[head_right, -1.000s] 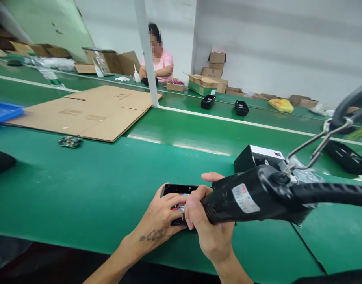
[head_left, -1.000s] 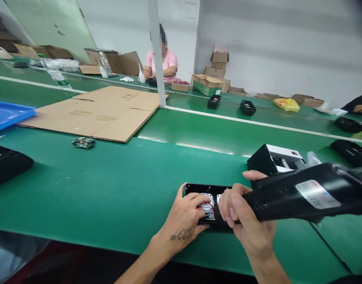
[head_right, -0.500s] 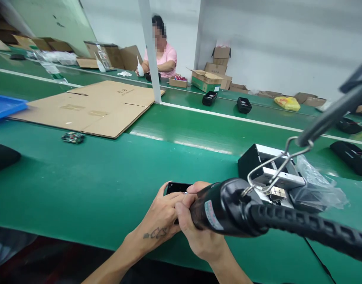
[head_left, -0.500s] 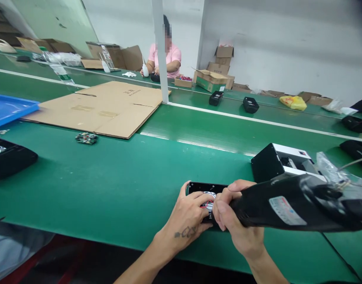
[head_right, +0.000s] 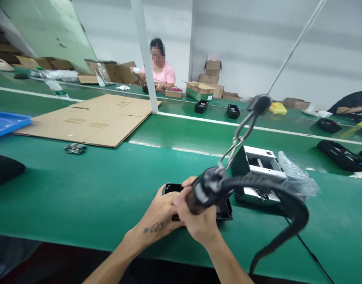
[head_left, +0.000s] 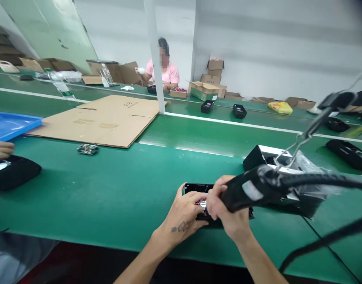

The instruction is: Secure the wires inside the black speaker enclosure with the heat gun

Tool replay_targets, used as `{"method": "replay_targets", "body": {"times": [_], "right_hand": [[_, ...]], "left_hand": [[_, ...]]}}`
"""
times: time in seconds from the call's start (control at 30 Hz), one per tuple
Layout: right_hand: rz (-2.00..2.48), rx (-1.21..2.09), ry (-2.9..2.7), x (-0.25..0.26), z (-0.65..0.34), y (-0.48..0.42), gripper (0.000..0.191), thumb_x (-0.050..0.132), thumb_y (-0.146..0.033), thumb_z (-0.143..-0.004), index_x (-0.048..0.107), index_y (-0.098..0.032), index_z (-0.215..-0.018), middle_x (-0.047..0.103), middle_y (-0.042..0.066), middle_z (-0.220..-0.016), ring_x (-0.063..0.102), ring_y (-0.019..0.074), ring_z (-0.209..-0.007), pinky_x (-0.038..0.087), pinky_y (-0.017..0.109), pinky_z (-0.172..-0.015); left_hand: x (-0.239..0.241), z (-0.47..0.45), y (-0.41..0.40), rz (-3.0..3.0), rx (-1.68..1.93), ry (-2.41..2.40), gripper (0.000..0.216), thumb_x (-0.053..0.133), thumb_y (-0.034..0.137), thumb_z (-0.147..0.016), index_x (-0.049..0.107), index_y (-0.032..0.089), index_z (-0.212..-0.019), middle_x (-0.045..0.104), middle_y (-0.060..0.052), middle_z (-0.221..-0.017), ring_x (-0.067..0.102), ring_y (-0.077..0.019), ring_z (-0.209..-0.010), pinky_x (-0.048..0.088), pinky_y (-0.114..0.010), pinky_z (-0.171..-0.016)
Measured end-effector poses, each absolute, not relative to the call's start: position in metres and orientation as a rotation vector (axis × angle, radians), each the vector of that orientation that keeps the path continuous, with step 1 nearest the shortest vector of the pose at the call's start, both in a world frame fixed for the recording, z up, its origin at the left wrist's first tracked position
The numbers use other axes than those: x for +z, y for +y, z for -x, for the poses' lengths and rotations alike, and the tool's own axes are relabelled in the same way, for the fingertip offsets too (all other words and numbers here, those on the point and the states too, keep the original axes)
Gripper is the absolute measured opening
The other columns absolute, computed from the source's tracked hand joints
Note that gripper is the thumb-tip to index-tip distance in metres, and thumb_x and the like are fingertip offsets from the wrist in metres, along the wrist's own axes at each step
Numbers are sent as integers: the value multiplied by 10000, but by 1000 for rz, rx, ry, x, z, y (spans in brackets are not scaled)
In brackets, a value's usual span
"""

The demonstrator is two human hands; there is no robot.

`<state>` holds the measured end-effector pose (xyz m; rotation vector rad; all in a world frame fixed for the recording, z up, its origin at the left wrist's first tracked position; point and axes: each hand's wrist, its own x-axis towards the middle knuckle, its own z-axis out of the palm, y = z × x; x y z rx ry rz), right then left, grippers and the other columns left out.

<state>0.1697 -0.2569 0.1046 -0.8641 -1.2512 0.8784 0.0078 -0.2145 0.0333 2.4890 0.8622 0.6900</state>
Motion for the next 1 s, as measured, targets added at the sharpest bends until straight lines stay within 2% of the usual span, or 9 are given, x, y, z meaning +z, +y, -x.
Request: {"method": "replay_targets", "body": {"times": [0.1,0.2,0.3,0.37,0.43,0.5,0.57,0.8,1.0], "right_hand": [[718,757,-1013,127,-200,-263,281,678,-256,-982,525,-315,-1210,483,-123,-626,452,87,-456,427,244,-492],[840,457,-747,135,-255,-271,368,816,-217,-867,606,-262,-1166,513,-110,-592,456,96,-478,434,248,-506],[1127,309,-621,116,-313,-272,524,937,-322,-741,656,-225,-1172,550,-92,-598,494,115,-511,426,259,-515],[1340,267,-623,95,-341,-270,601,960,-434,-681,685,-203,-1162,654,-33,-741,596,159,-604,513,324,-599],[1477,192,-677,74,-357,-269,745,954,-508,-656,664,-203,-1271,743,78,-1062,711,261,-884,597,445,-830],[1497,57,-719,58,-361,-274,916,936,-539,-658,577,-208,-1433,673,157,-1347,681,337,-1158,546,546,-1047],[1467,-81,-704,45,-357,-283,945,909,-552,-681,543,-199,-1478,625,176,-1391,652,351,-1201,506,593,-1098],[1541,125,-563,5,-336,-318,647,857,-595,-695,677,-200,-1175,688,81,-1012,674,256,-879,595,456,-862],[1734,401,-907,-35,-330,-319,475,742,-652,-759,769,-229,-971,745,55,-790,709,235,-669,590,336,-608]], "left_hand": [[46,10,-208,-2517,686,774,222,874,458,-858,822,286,-989,699,-59,-1420,619,-311,-1357,255,-650,-1302],[62,28,-197,-2352,802,857,192,731,454,-984,817,286,-1017,685,-56,-1442,599,-274,-1394,391,-535,-1262],[75,31,-176,-2133,718,967,315,647,460,-1026,728,312,-1291,712,-50,-1403,658,-235,-1308,520,-394,-1125],[78,24,-156,-2070,538,947,448,646,475,-1008,638,326,-1431,724,-40,-1391,668,-237,-1276,531,-347,-1063],[75,14,-134,-2013,353,882,415,658,479,-971,710,294,-1338,769,-36,-1284,685,-249,-1189,527,-313,-978],[70,5,-113,-1937,224,835,335,686,485,-915,806,225,-1091,805,-42,-1064,698,-242,-1014,510,-279,-845],[64,-1,-96,-1867,161,820,346,718,509,-860,809,175,-879,762,-32,-822,660,-205,-813,457,-258,-710],[56,-3,-78,-1662,113,840,416,842,552,-749,769,143,-724,588,27,-605,457,-112,-603,308,-246,-580],[49,-7,-49,-1493,162,996,370,939,422,-713,752,105,-757,685,-17,-723,571,-125,-633,426,-236,-573]]}}
